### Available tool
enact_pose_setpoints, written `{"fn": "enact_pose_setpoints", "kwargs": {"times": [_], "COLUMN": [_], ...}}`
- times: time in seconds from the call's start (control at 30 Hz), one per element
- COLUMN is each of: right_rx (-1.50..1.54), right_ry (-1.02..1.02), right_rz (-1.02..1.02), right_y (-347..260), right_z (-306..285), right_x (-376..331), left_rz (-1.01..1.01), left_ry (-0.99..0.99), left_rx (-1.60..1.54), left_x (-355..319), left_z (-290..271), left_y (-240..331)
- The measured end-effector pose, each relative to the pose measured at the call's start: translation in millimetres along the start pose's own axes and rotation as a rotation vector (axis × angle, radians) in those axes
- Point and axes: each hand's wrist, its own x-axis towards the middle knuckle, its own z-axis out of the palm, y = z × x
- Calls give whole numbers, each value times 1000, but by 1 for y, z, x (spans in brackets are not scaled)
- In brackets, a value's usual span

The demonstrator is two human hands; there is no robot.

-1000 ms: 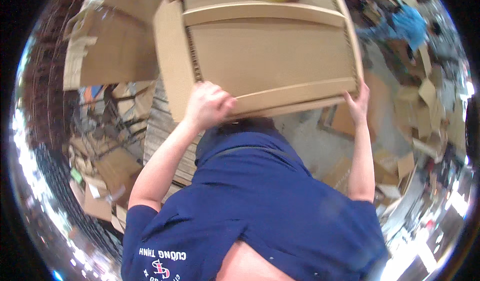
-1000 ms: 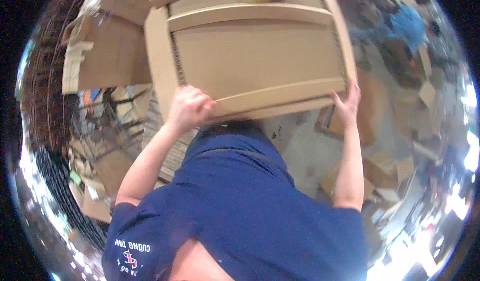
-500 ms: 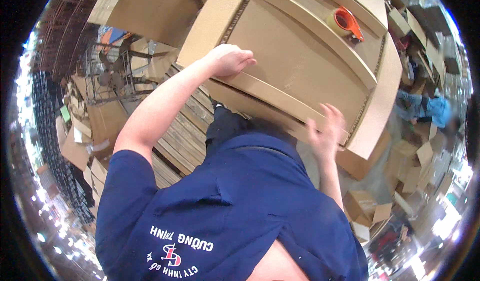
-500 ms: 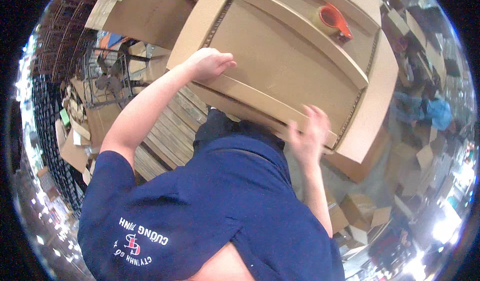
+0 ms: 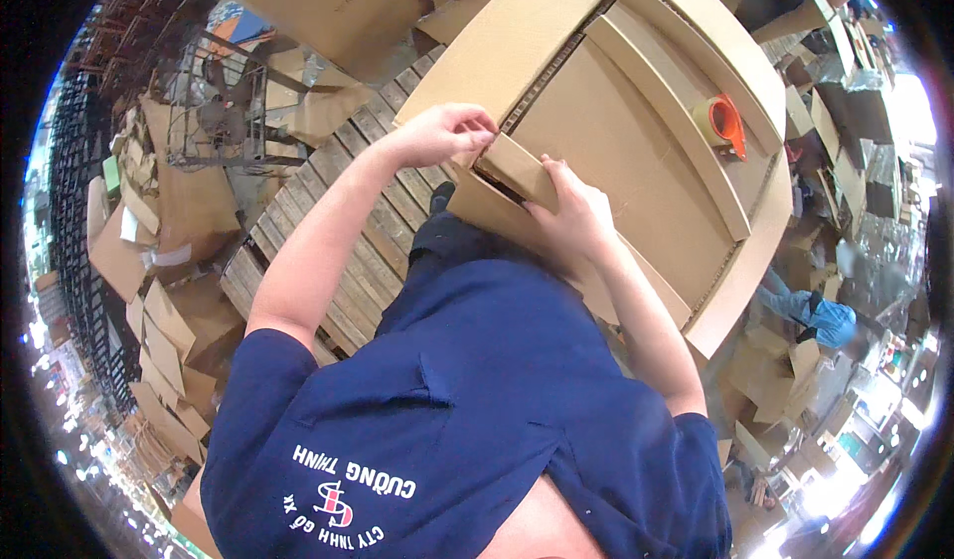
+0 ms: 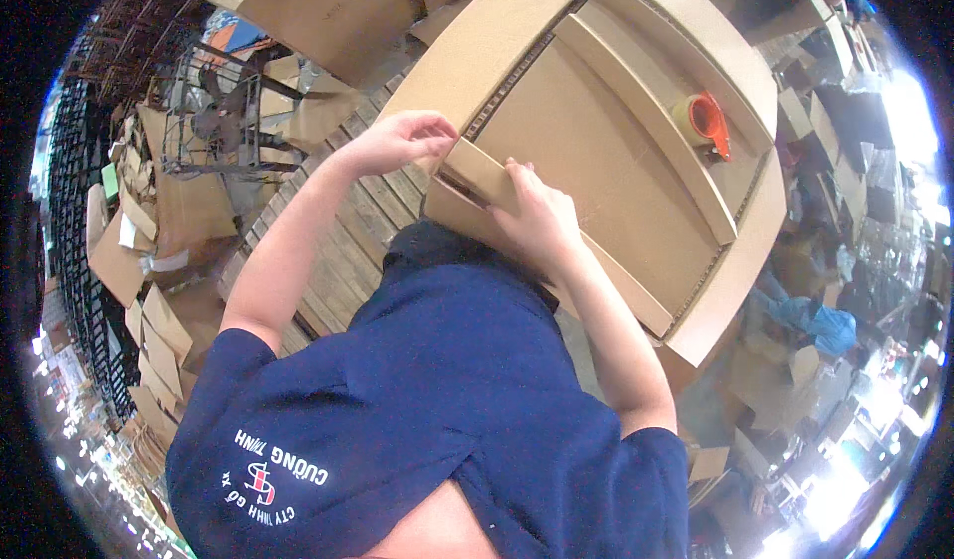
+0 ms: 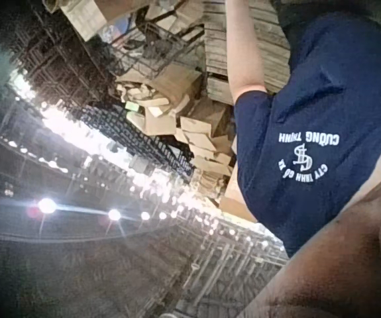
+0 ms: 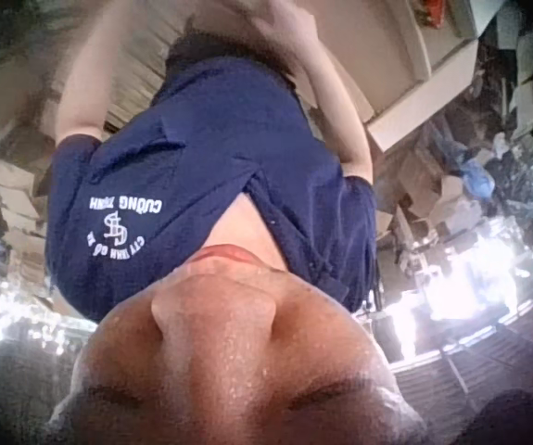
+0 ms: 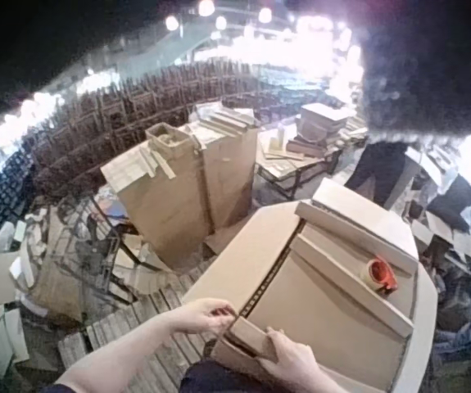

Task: The person assembles flat cardboard pieces into boxes by folding flaps and securing them with a handheld tape dispenser. They repeatedly open and close flaps, apply tape to seams, and handle multiple cardboard pieces in a warehouse setting.

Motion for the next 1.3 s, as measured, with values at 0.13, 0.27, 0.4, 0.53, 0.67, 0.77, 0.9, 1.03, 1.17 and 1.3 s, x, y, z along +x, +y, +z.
{"fn": "enact_pose_setpoints", "kwargs": {"times": [0.13,0.27,0.4,0.53,0.67,0.77,0.9,1.03,1.17,1.3], "right_rx": [-132,-176,-156,-39,19,43,-120,-118,-196,-321], "right_ry": [69,-97,-194,-132,-45,41,182,215,158,-31], "right_rz": [-142,-109,-70,-3,25,-5,73,140,177,156], "right_y": [5,-3,-7,-1,-1,-9,-14,-9,-11,-4], "right_z": [6,0,-5,-5,-17,-24,-32,-31,-37,-52], "right_x": [-3,2,9,11,26,50,73,88,92,106], "left_rz": [293,213,149,234,248,396,540,642,678,701], "left_ry": [-171,-475,-497,-504,-511,-313,-366,-424,-423,-386], "left_rx": [336,460,487,587,647,908,783,828,878,902], "left_x": [25,43,54,75,104,136,138,136,137,144], "left_z": [10,-8,-11,-7,-25,-54,-89,-99,-97,-95], "left_y": [12,16,24,33,47,47,47,35,24,24]}}
